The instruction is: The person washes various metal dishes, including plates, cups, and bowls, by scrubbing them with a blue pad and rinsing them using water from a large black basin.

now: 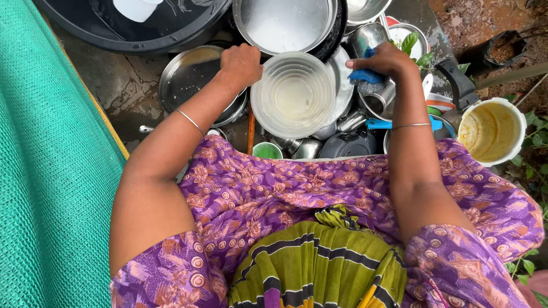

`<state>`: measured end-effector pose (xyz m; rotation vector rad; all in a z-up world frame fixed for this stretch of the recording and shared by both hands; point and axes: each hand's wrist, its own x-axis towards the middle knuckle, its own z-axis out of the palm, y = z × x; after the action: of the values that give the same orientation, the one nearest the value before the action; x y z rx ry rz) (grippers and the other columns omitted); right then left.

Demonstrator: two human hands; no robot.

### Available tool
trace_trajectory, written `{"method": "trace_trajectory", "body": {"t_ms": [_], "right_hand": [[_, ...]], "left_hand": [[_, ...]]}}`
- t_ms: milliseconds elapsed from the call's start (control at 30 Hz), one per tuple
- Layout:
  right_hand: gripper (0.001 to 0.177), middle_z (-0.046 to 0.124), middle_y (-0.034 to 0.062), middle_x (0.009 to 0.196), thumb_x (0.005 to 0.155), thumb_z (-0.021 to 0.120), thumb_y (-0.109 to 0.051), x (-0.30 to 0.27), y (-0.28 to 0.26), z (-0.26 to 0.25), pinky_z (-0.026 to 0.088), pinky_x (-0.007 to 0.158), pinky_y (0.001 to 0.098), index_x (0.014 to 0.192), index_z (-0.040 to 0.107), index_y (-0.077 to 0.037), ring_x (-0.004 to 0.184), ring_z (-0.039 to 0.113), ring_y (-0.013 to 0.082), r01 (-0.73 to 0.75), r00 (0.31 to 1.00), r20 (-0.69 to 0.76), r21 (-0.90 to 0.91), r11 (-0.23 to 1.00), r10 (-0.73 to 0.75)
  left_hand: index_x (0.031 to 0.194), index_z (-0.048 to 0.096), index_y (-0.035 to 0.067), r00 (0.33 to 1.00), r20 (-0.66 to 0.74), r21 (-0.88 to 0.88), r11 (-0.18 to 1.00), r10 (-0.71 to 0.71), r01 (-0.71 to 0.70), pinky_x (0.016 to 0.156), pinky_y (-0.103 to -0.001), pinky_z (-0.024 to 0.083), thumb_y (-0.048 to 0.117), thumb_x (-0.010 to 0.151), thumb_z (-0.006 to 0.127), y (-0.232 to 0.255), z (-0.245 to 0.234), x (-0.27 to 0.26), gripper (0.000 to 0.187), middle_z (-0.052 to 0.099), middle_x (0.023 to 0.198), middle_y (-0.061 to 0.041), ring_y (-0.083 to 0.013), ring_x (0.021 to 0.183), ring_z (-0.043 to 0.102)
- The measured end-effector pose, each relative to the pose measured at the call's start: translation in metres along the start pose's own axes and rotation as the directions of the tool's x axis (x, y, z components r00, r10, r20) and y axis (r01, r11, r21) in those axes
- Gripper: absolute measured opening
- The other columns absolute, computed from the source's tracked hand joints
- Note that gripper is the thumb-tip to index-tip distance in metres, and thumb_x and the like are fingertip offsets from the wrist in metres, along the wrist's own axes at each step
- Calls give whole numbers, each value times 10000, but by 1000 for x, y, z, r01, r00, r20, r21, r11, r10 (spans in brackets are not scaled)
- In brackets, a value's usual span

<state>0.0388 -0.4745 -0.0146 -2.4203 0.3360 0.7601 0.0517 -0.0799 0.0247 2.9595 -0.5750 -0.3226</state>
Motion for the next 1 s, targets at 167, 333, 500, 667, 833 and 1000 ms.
{"method": "trace_trajectory", "body": {"t_ms": [167,333,500,667,833,1000], "right_hand": [[644,708,139,885,777,962,-443,37,34,-32,578,623,402,992,615,55,738,702,213,-25,960,-235,470,882,152],[265,793,116,1102,932,784,-77,117,16,-15,604,920,422,1187,755,-141,1007,777,288,506,591,-735,19,862,-331],[535,560,212,1325,826,791,-300,166,-11,31,336,1071,656,1324,654,-159,1195,544,435,278,816,-356,-448,850,-455],[438,657,197,1210,854,755,-405,199,7,56,457,1040,539,1167,724,-99,1107,646,396,244,853,-229,-621,745,-469],[319,723,153,908,955,671,-354,196,12,36,606,705,396,1009,739,-48,808,732,271,283,883,-21,-773,567,-470],[229,744,134,914,1047,524,-190,170,5,10,600,711,402,1045,744,-128,830,731,254,312,878,66,-829,463,-473]], "left_hand": [[934,793,102,1000,4,-196,980,-22,22,786,-488,578,312,887,774,28,-22,3,216,751,905,-194,-402,867,726],[947,793,141,998,-44,-375,925,52,-65,766,-495,566,230,874,732,74,-32,22,130,745,851,-184,-397,812,727],[960,793,154,998,21,-420,906,62,-47,791,-499,559,231,883,710,84,-26,20,137,749,842,-179,-397,827,722],[973,789,162,997,77,-449,893,14,22,793,-485,563,241,874,712,72,-19,21,148,748,838,-172,-387,826,725],[1002,781,152,984,178,-451,889,1,80,781,-456,574,269,925,687,66,-24,21,169,766,829,-130,-312,806,752],[994,782,145,990,139,-475,879,29,41,766,-455,569,259,911,694,67,-29,17,166,770,853,-112,-302,810,748]]}}
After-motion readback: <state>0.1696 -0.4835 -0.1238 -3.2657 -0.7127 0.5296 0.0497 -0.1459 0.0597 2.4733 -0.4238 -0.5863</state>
